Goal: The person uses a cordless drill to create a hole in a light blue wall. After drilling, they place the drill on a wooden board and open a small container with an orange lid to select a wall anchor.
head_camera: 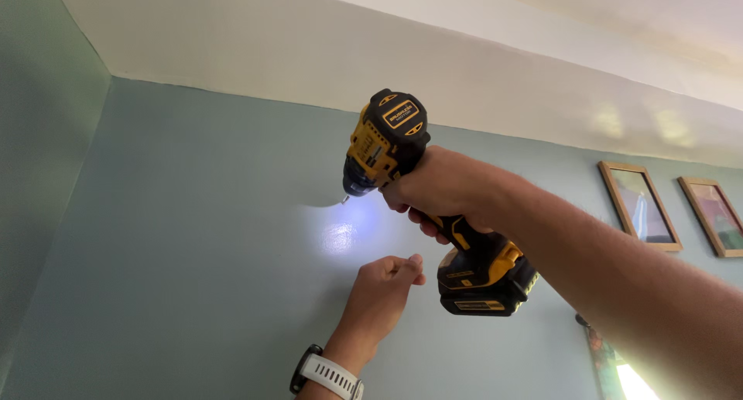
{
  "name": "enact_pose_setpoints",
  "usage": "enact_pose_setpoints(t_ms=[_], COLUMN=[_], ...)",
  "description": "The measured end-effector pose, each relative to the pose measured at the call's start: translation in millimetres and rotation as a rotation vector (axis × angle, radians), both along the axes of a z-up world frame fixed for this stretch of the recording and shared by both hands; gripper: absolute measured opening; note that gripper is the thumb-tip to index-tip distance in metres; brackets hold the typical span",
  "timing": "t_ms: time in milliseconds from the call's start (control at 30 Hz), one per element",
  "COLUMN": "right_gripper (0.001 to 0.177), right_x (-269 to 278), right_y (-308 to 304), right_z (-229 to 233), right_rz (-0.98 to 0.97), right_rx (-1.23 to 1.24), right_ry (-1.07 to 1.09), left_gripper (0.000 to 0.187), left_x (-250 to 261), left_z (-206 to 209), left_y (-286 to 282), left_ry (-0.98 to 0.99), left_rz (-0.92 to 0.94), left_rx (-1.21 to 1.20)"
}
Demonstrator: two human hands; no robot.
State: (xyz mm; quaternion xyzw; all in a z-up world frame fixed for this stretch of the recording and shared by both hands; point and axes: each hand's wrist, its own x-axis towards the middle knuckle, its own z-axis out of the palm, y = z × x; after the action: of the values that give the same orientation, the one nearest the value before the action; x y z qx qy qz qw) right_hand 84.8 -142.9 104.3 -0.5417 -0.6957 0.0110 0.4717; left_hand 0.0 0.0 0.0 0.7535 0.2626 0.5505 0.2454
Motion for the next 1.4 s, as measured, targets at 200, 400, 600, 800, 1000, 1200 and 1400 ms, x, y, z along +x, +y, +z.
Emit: enact_pose_setpoints(t_ms=[200,400,600,800,1000,1200,1400], right_gripper=[0.015,0.011,0.011,0.012,0.011,0.016,0.016], right_x=[1.1,1.0,2.2,2.3,1.2,0.0,1.2], right_y=[-1.3,0.7,2.5,1.7,0.7,-0.6,0.8], right_z=[-0.8,0.1,0.9,0.9,0.8,0.6,0.8], right_rz=[0.012,0.021,0.012,-0.001,-0.002,-0.003,-0.013], right_rx=[0.0,-0.006,-0.007,-0.003,-0.006,0.0,-0.001], right_ry=[0.002,-0.015,0.006,0.0,0.002,-0.011,0.002], left_gripper=[0.046,0.048,0.047,0.048,0.048,0.048,0.047], left_x=[1.4,-0.3,0.7,1.8,1.8,0.7,2.2], left_z=[-0.3,-0.5,-0.6,-1.2,-0.5,-1.1,-0.9], left_y=[0.6,-0.1,0.7,-0.2,-0.3,1.9,1.6], left_ry=[-0.025,-0.003,-0.015,-0.01,0.006,0.0,-0.011], left_rz=[-0.021,-0.005,-0.005,0.005,0.006,-0.003,-0.011], left_rx=[0.014,-0.008,0.014,0.015,0.015,0.036,0.026])
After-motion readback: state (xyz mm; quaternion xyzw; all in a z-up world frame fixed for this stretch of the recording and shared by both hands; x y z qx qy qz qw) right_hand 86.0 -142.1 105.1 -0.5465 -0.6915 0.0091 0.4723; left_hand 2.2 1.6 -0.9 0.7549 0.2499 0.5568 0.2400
